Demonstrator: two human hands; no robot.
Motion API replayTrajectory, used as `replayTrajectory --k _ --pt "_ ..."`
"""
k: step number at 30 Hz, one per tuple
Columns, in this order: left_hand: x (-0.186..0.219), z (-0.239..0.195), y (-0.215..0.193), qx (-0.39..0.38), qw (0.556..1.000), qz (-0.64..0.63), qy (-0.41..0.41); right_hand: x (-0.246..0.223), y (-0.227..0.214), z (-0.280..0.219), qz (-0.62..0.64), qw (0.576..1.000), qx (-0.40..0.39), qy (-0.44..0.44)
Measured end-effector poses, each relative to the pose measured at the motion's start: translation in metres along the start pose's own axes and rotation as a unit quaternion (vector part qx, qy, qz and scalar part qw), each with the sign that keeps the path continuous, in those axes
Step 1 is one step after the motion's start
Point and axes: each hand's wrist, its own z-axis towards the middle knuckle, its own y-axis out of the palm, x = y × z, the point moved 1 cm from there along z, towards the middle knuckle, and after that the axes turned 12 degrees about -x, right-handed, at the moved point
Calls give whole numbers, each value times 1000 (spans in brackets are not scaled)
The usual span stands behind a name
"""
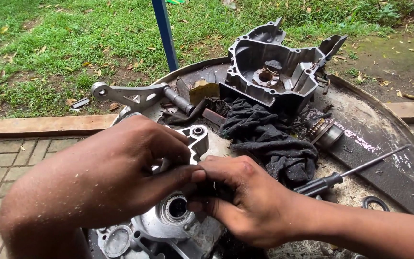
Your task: The person uses a metal file to smooth the edges of a disassembled engine casing, then fits a black rubber seal into a circular groove on the casing. The work is performed on a metal drum surface outdoors with other engine parts and tools nearby.
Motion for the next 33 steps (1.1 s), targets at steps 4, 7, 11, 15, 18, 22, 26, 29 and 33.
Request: replayTrajectory --k 4,7,11,15,18,22,26,29,33 --pt "6 2 1 -14 999 14 -35 5 0 -2 54 998 -16 35" --pt "11 5 0 -29 997 35 -60 7 -3 -5 63 997 -26 43" --pt "13 4 2 -11 999 43 -32 6 0 -7 31 999 -5 8" --pt "11 4 3 -15 998 37 -40 7 2 -7 75 997 -5 17" --pt "10 5 3 -15 999 27 -28 8 2 -7 56 998 0 19" --pt "7 7 4 -4 1000 27 -7 9 4 -7 79 996 4 31" --pt "6 6 4 -14 1000 22 -14 12 5 -8 33 999 4 24" --pt "2 5 6 -19 999 32 -28 14 4 -7 19 999 -7 43" --pt "-7 8 11 6 999 41 5 14 4 -6 27 998 -15 53"
